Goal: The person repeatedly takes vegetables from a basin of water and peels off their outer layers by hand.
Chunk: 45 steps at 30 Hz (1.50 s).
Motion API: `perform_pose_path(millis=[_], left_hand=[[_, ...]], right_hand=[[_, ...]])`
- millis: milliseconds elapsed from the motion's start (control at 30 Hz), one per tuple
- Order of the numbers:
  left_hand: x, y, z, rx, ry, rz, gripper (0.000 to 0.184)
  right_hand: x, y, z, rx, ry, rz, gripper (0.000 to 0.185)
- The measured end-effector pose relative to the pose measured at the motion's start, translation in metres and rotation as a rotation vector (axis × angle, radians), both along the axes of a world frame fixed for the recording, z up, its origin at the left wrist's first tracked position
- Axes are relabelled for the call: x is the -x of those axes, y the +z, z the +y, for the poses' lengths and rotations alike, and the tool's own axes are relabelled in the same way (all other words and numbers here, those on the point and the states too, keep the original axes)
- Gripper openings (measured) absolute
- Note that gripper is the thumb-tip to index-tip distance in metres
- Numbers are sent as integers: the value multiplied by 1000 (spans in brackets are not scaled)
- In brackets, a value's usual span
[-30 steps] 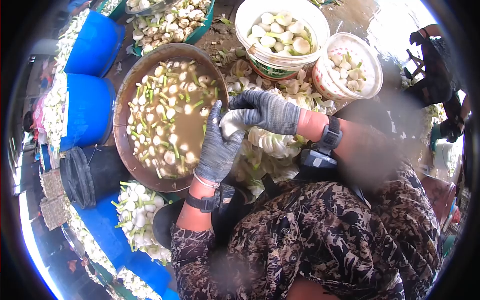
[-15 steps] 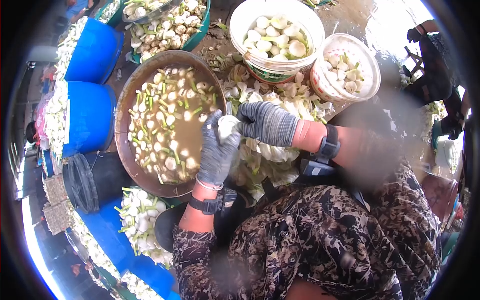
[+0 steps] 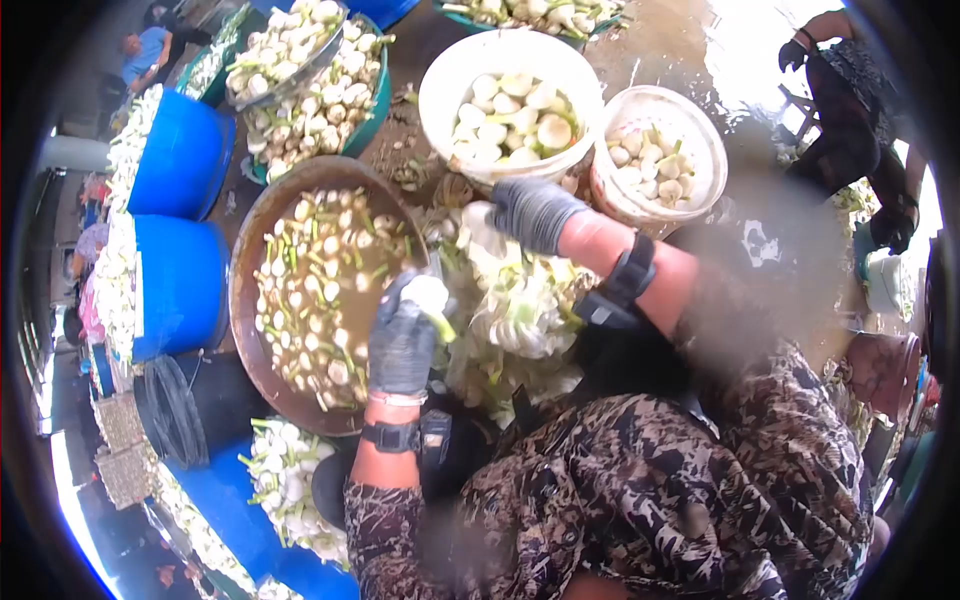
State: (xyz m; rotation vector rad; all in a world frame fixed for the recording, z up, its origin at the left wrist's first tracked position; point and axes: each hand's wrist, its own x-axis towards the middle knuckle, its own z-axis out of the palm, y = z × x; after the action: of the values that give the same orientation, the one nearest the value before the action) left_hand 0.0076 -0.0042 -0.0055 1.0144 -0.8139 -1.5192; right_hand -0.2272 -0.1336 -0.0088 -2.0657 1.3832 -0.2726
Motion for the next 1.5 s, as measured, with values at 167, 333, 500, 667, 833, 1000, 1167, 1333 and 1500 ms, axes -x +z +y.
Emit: perform_pose_path(millis=[167,333,500,667,833,1000,1167,1333,1500], left_hand=[[7,15,-54,1,-13,-459,38],[43,8,-157,500,-226,-1026,36],[33,5,-179,146,-261,65,40],[-108,-5,-145,-299,205,-131,46],[-174,-97,-129,-656,244,-416,59],[-139,-196,-122,-870,-269,-1068,69],[-129,-255,-107,-395,-574,-1471,71],[-98,-128,-96,-296,-109,-840,66],[-44,-26,-63,268,6,-839,78]], right_hand=[[-18,29,60,-105,324,223,30],[-34,25,70,-102,566,264,27],[-22,13,70,-6,536,172,25],[-19,28,66,-113,565,228,33],[-31,18,62,-136,594,221,34],[-40,11,58,-153,612,245,37],[-41,15,53,-148,610,244,35],[-44,21,45,-105,405,66,38],[-66,-18,43,-166,-4,-666,54]])
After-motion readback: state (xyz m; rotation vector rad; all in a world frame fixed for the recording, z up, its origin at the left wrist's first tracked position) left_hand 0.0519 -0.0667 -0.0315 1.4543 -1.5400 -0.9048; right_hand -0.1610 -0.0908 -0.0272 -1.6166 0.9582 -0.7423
